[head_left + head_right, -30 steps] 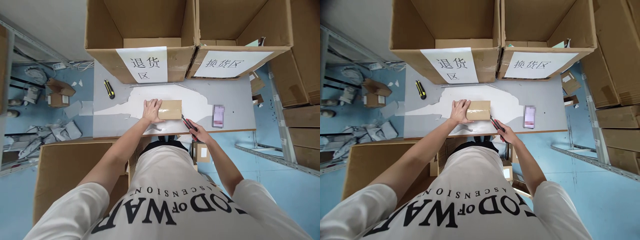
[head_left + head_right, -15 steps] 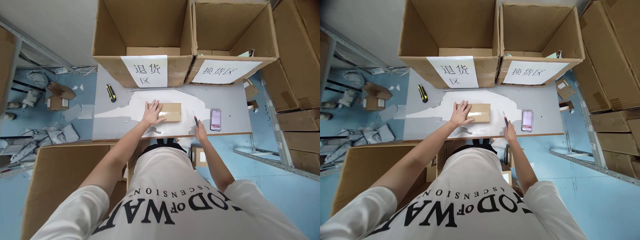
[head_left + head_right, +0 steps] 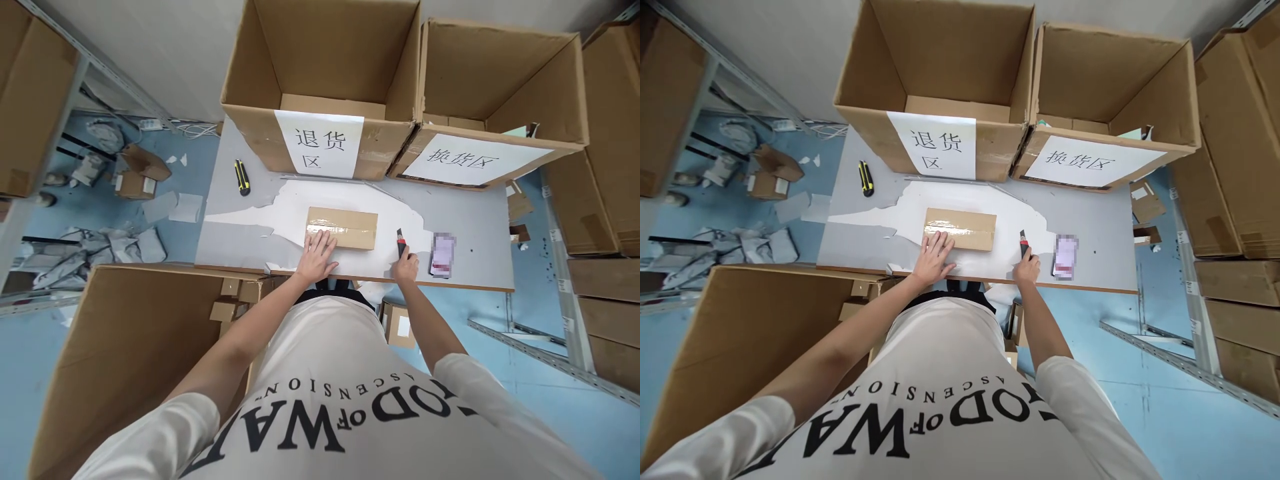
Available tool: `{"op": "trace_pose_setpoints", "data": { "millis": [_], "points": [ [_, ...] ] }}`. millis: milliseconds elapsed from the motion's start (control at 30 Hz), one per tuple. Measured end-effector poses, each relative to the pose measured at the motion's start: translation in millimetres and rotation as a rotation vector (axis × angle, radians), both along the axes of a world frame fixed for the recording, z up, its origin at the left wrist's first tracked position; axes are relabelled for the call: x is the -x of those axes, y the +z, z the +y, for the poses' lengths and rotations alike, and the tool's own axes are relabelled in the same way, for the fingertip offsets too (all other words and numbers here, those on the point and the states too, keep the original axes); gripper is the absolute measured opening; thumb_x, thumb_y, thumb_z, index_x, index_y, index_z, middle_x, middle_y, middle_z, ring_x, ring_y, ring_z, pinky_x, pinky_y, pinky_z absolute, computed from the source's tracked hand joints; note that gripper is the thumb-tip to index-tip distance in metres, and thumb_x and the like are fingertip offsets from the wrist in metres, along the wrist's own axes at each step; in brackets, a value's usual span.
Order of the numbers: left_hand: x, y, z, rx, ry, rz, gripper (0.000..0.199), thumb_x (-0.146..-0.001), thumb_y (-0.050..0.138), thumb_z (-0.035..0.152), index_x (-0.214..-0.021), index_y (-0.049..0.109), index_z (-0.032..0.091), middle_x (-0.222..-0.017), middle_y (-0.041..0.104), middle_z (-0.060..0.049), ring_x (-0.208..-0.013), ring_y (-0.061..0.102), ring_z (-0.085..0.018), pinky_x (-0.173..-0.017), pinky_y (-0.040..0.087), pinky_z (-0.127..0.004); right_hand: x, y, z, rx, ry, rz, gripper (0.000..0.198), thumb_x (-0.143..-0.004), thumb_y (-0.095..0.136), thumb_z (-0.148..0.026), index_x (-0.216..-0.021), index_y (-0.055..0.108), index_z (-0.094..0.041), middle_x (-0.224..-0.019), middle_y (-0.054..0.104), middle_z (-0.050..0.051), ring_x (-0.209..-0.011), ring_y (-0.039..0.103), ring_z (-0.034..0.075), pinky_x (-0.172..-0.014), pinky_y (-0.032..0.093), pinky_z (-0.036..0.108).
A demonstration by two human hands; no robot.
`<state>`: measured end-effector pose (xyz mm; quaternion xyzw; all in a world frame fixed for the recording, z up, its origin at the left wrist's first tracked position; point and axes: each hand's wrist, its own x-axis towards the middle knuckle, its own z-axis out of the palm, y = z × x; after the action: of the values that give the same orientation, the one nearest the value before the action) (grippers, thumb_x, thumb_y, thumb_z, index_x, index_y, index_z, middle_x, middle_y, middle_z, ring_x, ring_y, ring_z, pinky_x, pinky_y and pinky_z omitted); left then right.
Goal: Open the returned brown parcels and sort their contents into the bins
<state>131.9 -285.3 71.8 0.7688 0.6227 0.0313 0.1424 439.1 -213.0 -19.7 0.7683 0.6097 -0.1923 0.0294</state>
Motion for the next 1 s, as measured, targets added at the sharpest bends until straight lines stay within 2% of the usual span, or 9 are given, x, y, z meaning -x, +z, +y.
{"op": "trace_pose_setpoints", "data": {
  "millis": [233,367,433,533,600,700,800,900,1000],
  "points": [
    [1,-3.1,2,-0.009,0.001,0.000,0.072,-0.090,0.044,0.048,-0.151,0.028,0.014,-0.158,0.021,-0.018,-0.149,0.011,-0.034,-0.117,0.010,-0.055,4,2,-5,0.021,0.038,-0.046,0.066,-0.087,0.033,-0.018,-0.151,0.022,-0.008,-0.132,0.039,0.026,-0.121,0.038,0.038,-0.096,0.037,0.053],
    [1,-5.3,-1,-0.007,0.012,-0.011,0.075,-0.087,0.048,0.049,-0.151,0.028,0.015,-0.158,0.022,-0.017,-0.148,0.013,-0.034,-0.117,0.011,-0.055,8,21,3,-0.065,0.065,-0.031,0.065,-0.088,0.036,-0.022,-0.150,0.026,-0.007,-0.135,0.039,0.026,-0.121,0.039,0.038,-0.097,0.037,0.054],
    [1,-6.5,-2,-0.005,0.012,-0.024,0.077,-0.086,0.048,0.051,-0.151,0.028,0.015,-0.158,0.022,-0.017,-0.148,0.014,-0.034,-0.118,0.011,-0.054,17,42,15,-0.204,0.158,0.037,0.063,-0.090,0.036,-0.027,-0.150,0.026,-0.009,-0.137,0.038,0.024,-0.124,0.038,0.035,-0.101,0.035,0.052],
    [2,-7.6,-1,-0.012,0.015,-0.039,0.079,-0.085,0.047,0.056,-0.151,0.029,0.014,-0.158,0.023,-0.016,-0.148,0.013,-0.034,-0.118,0.009,-0.053,45,78,42,-0.359,0.489,0.183,0.065,-0.092,0.039,-0.040,-0.150,0.026,-0.014,-0.142,0.038,0.020,-0.130,0.035,0.032,-0.106,0.032,0.048],
    [2,-7.7,0,-0.009,0.015,-0.042,0.082,-0.084,0.048,0.058,-0.151,0.030,0.015,-0.158,0.024,-0.016,-0.148,0.015,-0.034,-0.118,0.008,-0.053,70,98,61,-0.336,0.740,0.214,0.066,-0.091,0.043,-0.047,-0.150,0.028,-0.019,-0.148,0.035,0.018,-0.135,0.031,0.034,-0.108,0.029,0.050],
    [2,-7.2,2,0.002,0.010,-0.042,0.085,-0.081,0.051,0.061,-0.150,0.031,0.015,-0.157,0.027,-0.017,-0.147,0.018,-0.034,-0.118,0.007,-0.052,103,111,81,-0.243,0.932,0.148,0.071,-0.089,0.049,-0.050,-0.149,0.030,-0.018,-0.153,0.032,0.018,-0.136,0.030,0.038,-0.106,0.029,0.051],
    [2,-7.4,3,0.008,0.022,-0.035,0.087,-0.079,0.053,0.062,-0.150,0.032,0.016,-0.156,0.029,-0.018,-0.147,0.019,-0.035,-0.118,0.007,-0.053,120,112,87,-0.154,1.010,0.053,0.066,-0.091,0.048,-0.046,-0.148,0.033,-0.017,-0.146,0.042,0.020,-0.126,0.042,0.038,-0.100,0.032,0.049],
    [1,-8.3,1,0.015,0.023,-0.024,0.089,-0.078,0.053,0.063,-0.150,0.031,0.016,-0.156,0.029,-0.017,-0.147,0.018,-0.035,-0.118,0.005,-0.053,122,114,89,-0.134,1.046,-0.019,0.052,-0.097,0.038,-0.035,-0.144,0.039,-0.015,-0.137,0.052,0.021,-0.117,0.050,0.035,-0.094,0.036,0.045],
    [0,-8.1,-4,0.020,0.005,-0.025,0.090,-0.078,0.054,0.062,-0.151,0.029,0.016,-0.158,0.025,-0.016,-0.147,0.016,-0.035,-0.119,0.005,-0.052,119,123,102,-0.079,1.012,-0.034,0.041,-0.099,0.030,-0.030,-0.129,0.053,-0.014,-0.116,0.065,0.018,-0.099,0.060,0.029,-0.082,0.039,0.037]
  ]
}}
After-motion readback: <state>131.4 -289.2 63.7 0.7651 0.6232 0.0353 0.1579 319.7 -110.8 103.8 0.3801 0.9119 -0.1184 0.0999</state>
